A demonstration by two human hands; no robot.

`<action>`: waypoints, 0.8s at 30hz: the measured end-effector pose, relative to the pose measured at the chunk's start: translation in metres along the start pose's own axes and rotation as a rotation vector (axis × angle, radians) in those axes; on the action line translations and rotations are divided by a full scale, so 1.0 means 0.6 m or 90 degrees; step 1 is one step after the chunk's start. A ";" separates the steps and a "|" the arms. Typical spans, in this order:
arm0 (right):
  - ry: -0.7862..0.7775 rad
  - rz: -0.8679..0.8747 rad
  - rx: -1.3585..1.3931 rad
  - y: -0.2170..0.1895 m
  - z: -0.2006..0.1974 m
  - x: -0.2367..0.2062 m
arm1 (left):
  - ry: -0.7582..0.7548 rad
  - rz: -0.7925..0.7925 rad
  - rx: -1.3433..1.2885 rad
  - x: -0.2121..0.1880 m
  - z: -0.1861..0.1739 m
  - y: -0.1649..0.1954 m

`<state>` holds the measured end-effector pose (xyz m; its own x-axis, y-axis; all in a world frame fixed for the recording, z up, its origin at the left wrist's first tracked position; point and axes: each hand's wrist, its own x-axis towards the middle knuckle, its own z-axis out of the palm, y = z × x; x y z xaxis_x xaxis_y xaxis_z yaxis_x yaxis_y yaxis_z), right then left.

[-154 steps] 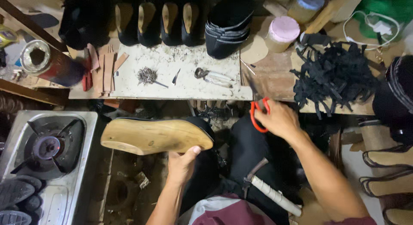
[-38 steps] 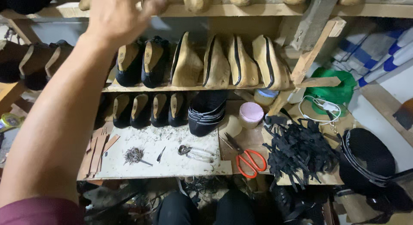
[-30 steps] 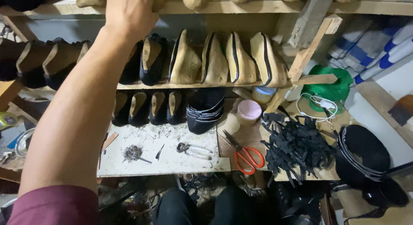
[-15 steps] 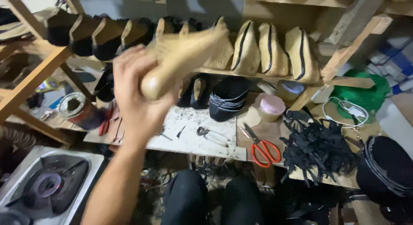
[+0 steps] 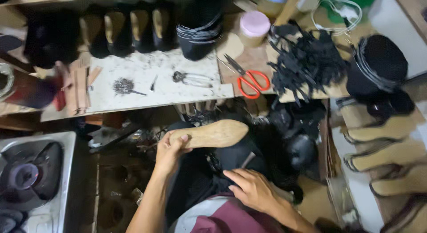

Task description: The person sits at a cluttered shoemaking bench and works a shoe upper over a wooden last, pressing and folding the material at the edges. They use scissors to trim excess material, hammer the sole area, and place the lasted shoe on a shelf with other lasts.

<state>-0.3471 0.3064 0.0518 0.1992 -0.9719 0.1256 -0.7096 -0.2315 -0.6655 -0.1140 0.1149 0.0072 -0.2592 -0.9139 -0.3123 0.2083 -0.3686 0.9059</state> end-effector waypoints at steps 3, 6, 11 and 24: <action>0.010 0.014 0.006 -0.008 -0.009 -0.018 | 0.033 -0.054 0.053 -0.003 -0.006 -0.024; 0.044 0.051 0.003 0.002 -0.014 -0.049 | 0.052 -0.067 0.076 -0.024 -0.023 -0.034; 0.148 0.129 -0.124 0.058 -0.072 -0.129 | -0.038 0.030 0.163 -0.059 -0.055 -0.053; 0.144 0.578 -0.550 0.137 -0.280 -0.311 | -0.090 0.290 0.274 -0.011 -0.162 -0.158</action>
<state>-0.5565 0.4615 0.0972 -0.6456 -0.7616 0.0574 -0.7547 0.6476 0.1047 -0.0402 0.1396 -0.1043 -0.3623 -0.9207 0.1453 -0.0623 0.1795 0.9818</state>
